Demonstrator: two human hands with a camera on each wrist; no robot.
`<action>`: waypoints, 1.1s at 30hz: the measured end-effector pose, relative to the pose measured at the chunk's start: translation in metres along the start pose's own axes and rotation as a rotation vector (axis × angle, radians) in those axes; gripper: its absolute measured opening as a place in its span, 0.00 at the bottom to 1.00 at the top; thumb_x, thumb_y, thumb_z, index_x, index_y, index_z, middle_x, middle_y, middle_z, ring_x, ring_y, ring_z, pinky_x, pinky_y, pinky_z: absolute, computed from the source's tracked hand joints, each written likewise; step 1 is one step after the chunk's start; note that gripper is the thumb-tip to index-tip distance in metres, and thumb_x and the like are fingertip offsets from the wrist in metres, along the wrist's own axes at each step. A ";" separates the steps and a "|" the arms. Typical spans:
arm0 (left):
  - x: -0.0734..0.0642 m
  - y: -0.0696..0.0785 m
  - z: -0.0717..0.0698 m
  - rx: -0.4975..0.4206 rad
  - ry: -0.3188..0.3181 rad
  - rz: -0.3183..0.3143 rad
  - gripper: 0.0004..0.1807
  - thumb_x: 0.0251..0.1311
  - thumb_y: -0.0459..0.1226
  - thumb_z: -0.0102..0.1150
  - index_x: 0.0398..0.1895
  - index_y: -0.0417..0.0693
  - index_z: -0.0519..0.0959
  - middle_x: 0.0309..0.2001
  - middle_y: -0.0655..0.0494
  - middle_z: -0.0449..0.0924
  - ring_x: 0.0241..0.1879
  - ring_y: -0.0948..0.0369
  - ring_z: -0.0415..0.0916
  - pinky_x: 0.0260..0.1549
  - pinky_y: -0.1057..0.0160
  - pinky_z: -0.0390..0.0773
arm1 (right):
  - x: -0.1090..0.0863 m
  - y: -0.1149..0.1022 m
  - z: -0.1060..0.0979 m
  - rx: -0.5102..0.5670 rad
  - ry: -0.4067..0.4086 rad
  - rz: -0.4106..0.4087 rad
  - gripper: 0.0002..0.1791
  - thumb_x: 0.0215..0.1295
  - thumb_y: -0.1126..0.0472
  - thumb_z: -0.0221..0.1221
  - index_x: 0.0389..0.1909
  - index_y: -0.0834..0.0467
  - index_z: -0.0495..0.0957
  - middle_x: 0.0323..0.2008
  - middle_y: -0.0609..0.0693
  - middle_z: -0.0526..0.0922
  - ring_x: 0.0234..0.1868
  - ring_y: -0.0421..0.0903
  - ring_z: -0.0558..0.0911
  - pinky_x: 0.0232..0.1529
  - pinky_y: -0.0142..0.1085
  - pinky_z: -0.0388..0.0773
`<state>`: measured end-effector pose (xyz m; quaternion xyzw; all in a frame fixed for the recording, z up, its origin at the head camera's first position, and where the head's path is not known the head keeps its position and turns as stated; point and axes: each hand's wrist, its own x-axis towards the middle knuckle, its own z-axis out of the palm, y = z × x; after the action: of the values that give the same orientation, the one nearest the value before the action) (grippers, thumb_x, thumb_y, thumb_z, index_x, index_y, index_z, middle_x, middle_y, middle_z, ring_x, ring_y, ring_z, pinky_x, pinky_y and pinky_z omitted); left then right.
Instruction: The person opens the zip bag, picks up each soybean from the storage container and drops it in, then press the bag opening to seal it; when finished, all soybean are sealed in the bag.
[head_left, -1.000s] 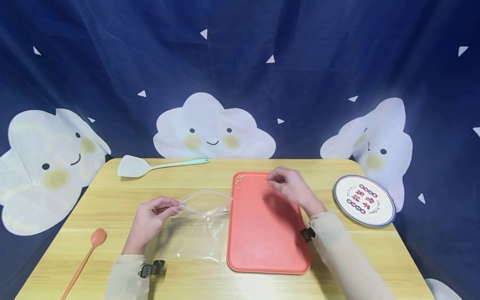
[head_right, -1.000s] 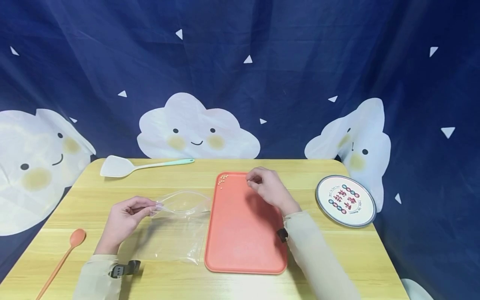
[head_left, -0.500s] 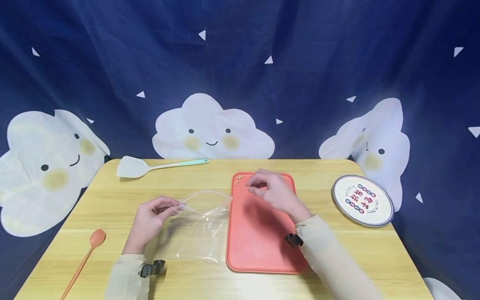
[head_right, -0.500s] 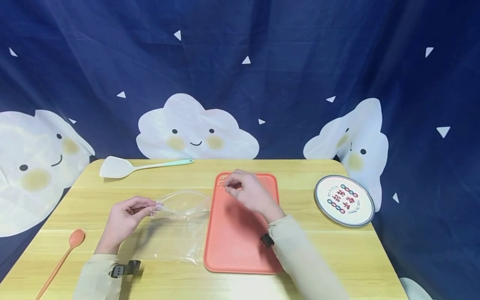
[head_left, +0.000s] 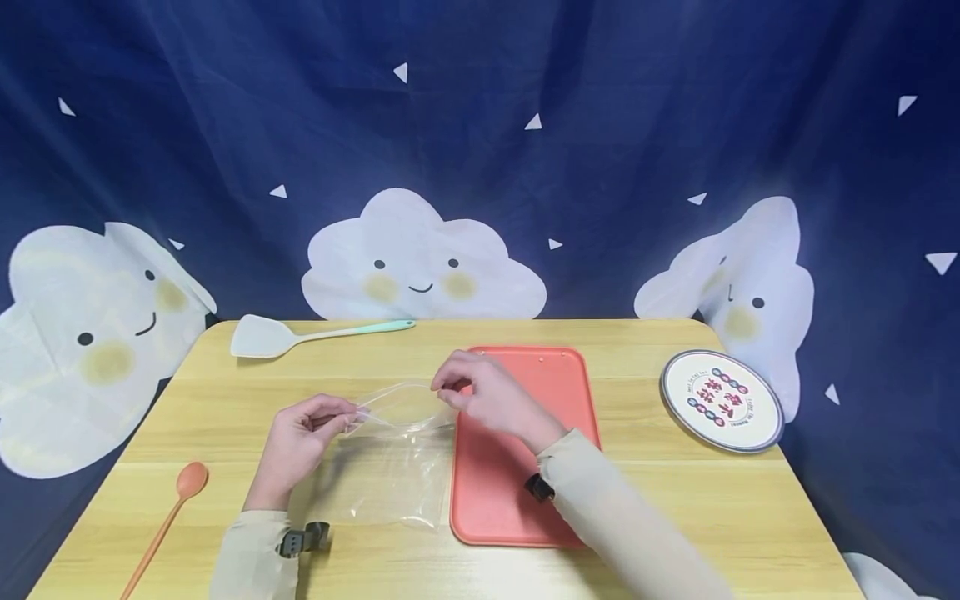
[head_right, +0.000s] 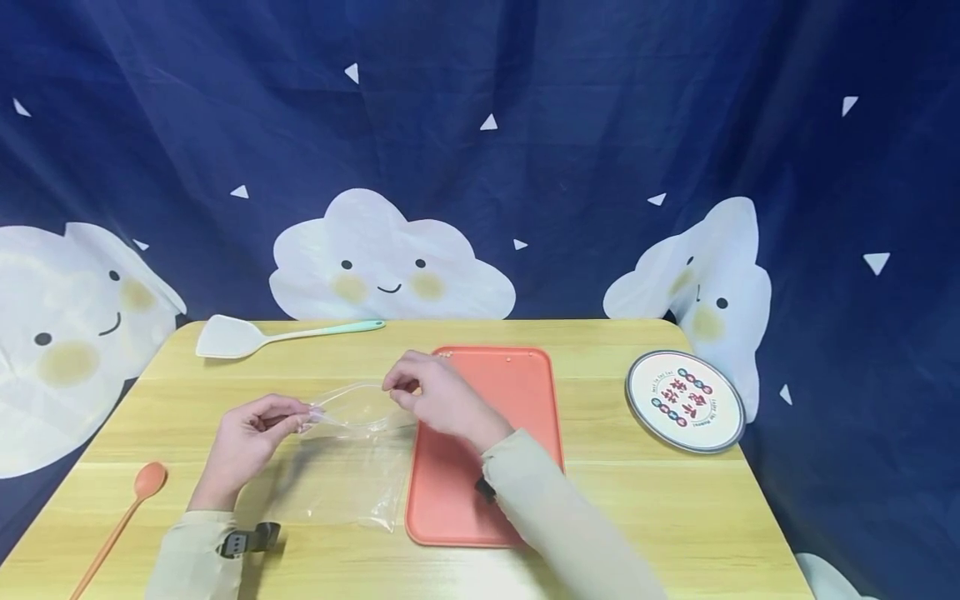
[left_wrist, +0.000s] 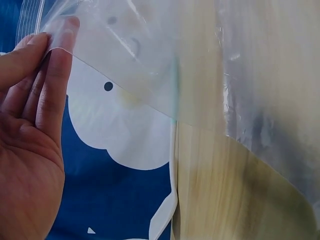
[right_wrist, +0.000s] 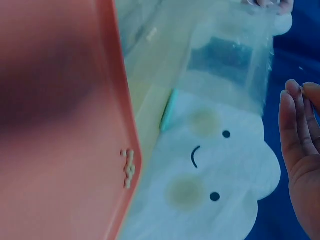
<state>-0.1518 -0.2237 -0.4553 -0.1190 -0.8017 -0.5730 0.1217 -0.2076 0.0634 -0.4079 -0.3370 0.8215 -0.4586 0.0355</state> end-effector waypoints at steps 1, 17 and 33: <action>0.000 0.000 0.000 0.005 0.002 0.005 0.08 0.56 0.18 0.62 0.36 0.34 0.83 0.34 0.42 0.85 0.32 0.64 0.84 0.32 0.68 0.83 | 0.002 -0.001 0.002 -0.006 -0.004 0.002 0.07 0.64 0.69 0.62 0.38 0.54 0.82 0.36 0.40 0.79 0.38 0.35 0.79 0.45 0.34 0.79; 0.002 -0.003 0.001 0.056 0.018 0.026 0.09 0.55 0.18 0.63 0.35 0.34 0.82 0.34 0.42 0.86 0.32 0.67 0.83 0.30 0.70 0.82 | 0.022 -0.012 0.025 -0.172 -0.119 -0.028 0.06 0.64 0.69 0.61 0.39 0.56 0.82 0.38 0.41 0.79 0.41 0.34 0.78 0.46 0.26 0.76; 0.003 -0.004 0.001 0.050 0.016 0.017 0.08 0.54 0.17 0.63 0.35 0.34 0.81 0.34 0.42 0.85 0.34 0.66 0.83 0.32 0.71 0.82 | 0.005 0.007 -0.006 0.008 0.103 -0.006 0.09 0.63 0.68 0.63 0.43 0.56 0.82 0.42 0.40 0.79 0.47 0.43 0.78 0.52 0.42 0.77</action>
<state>-0.1557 -0.2235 -0.4586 -0.1182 -0.8137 -0.5527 0.1360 -0.2173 0.0671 -0.4088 -0.3152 0.8195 -0.4786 -0.0067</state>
